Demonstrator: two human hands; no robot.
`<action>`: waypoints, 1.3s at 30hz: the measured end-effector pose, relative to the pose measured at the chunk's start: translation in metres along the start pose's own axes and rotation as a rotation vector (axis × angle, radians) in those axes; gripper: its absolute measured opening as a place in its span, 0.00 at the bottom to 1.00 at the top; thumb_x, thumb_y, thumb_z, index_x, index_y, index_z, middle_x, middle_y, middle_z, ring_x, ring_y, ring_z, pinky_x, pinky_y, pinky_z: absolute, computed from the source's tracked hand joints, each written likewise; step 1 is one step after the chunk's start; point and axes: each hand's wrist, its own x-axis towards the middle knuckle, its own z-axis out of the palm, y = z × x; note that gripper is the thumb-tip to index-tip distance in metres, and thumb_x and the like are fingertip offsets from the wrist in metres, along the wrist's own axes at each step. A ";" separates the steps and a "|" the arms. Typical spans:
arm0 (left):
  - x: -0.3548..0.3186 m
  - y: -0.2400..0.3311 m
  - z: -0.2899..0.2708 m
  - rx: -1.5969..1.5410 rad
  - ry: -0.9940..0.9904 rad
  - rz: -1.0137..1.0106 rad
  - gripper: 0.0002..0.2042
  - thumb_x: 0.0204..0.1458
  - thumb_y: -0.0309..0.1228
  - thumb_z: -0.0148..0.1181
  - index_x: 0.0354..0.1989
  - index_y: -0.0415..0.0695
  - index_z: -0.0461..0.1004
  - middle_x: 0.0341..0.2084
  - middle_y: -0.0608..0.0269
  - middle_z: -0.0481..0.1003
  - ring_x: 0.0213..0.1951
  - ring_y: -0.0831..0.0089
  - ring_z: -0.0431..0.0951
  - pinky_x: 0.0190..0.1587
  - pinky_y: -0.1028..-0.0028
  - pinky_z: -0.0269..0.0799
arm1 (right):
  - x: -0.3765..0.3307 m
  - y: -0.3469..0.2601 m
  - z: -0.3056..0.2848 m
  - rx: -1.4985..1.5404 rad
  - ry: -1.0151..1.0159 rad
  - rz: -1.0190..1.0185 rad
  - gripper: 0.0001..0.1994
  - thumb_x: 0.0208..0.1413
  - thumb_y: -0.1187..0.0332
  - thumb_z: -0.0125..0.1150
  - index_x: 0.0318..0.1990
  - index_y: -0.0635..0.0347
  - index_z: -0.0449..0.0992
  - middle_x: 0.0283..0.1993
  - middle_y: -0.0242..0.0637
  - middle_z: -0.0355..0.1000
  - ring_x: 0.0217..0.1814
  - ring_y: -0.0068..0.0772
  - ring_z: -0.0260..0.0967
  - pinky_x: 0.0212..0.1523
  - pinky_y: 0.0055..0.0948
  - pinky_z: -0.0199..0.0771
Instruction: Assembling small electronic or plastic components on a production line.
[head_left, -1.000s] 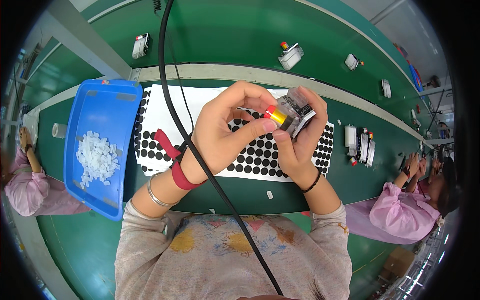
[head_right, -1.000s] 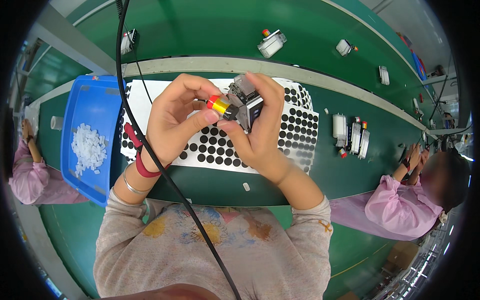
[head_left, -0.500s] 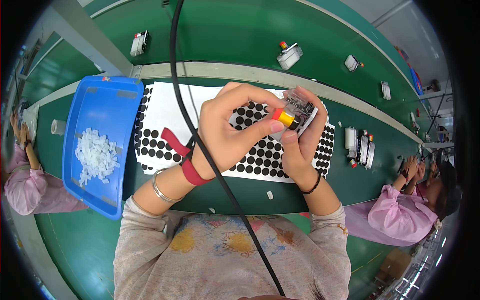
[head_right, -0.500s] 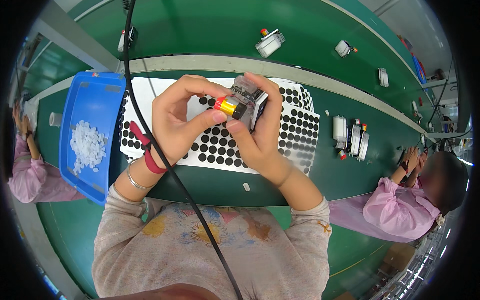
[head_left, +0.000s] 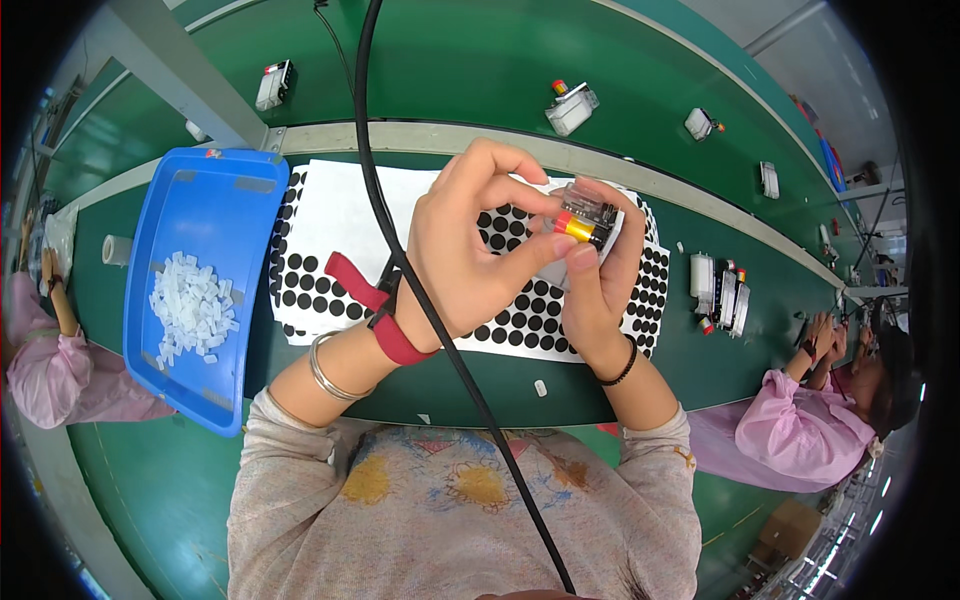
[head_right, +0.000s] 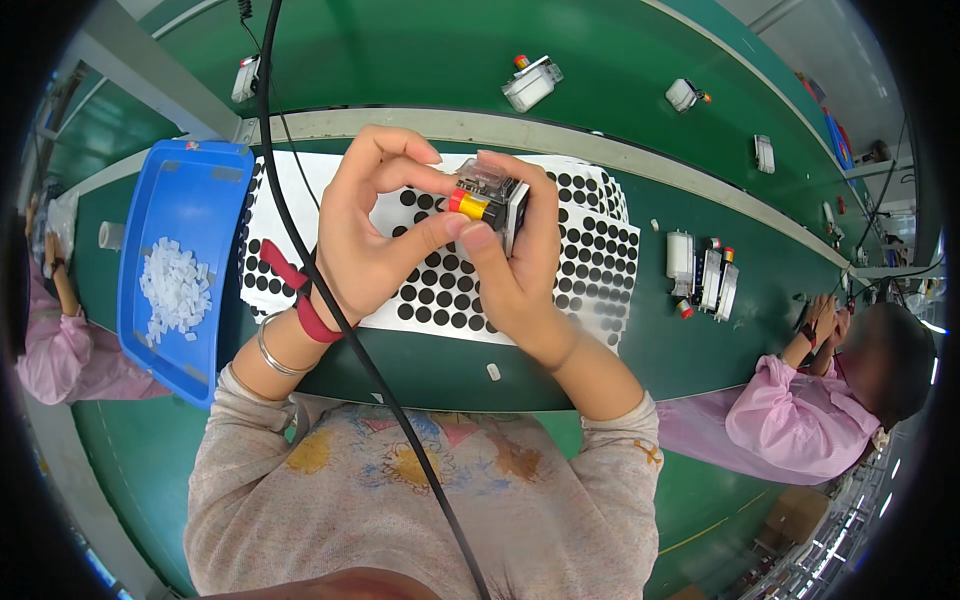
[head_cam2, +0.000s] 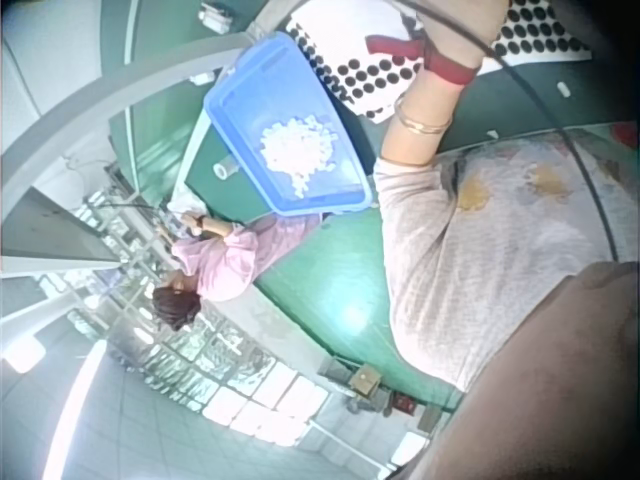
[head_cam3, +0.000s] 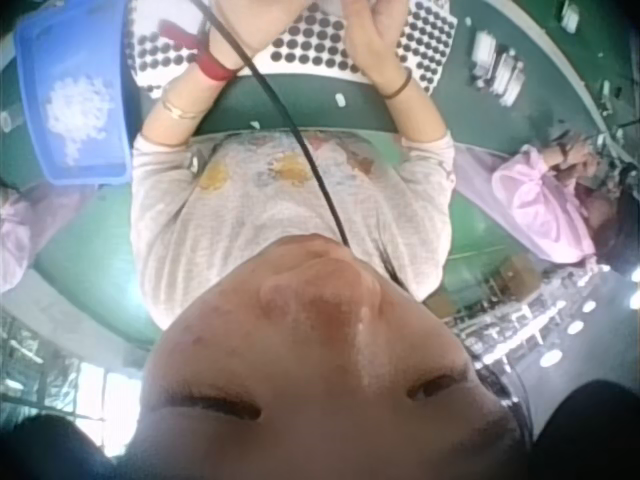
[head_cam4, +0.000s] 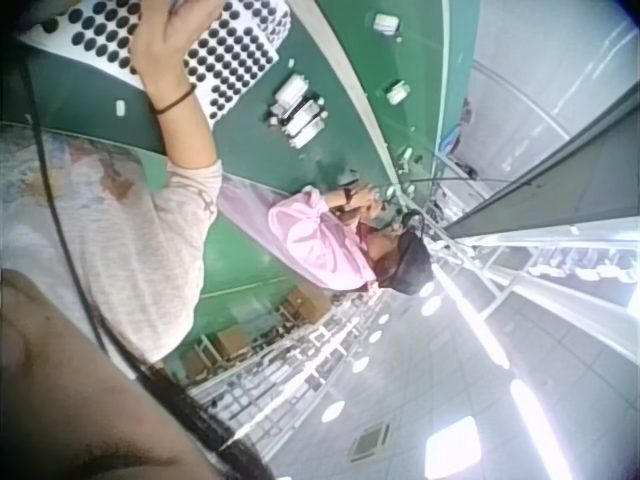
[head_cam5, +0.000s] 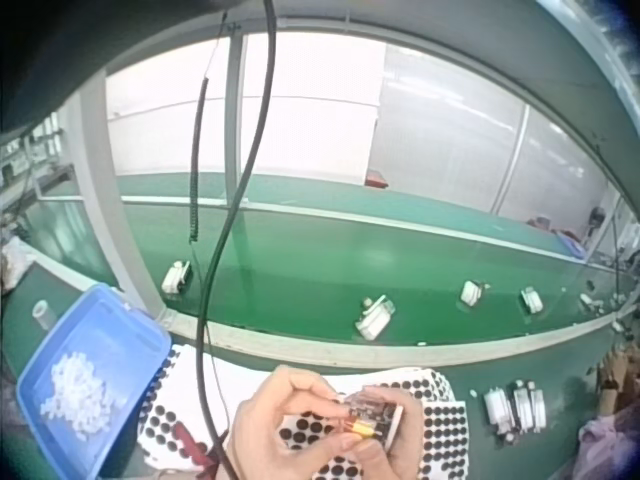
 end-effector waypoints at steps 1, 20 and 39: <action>0.001 0.003 -0.001 0.064 -0.008 -0.001 0.15 0.33 0.26 0.66 0.31 0.43 0.69 0.25 0.65 0.75 0.32 0.70 0.69 0.39 0.72 0.62 | 0.000 0.001 -0.001 -0.006 0.012 -0.004 0.20 0.55 0.66 0.48 0.52 0.67 0.57 0.43 0.40 0.62 0.42 0.25 0.62 0.45 0.24 0.62; 0.008 -0.009 -0.011 -0.117 -0.271 -0.166 0.15 0.45 0.29 0.60 0.42 0.39 0.71 0.34 0.62 0.73 0.33 0.79 0.71 0.32 0.80 0.70 | 0.006 -0.001 -0.005 0.294 -0.059 0.160 0.15 0.57 0.66 0.45 0.47 0.67 0.62 0.42 0.44 0.68 0.44 0.30 0.67 0.41 0.28 0.71; 0.152 -0.130 -0.077 0.164 -0.139 -0.430 0.12 0.53 0.30 0.50 0.44 0.40 0.68 0.35 0.59 0.74 0.34 0.74 0.74 0.36 0.76 0.72 | 0.130 0.097 -0.047 -0.807 0.142 0.112 0.31 0.55 0.47 0.43 0.57 0.63 0.56 0.51 0.48 0.55 0.49 0.40 0.60 0.50 0.33 0.61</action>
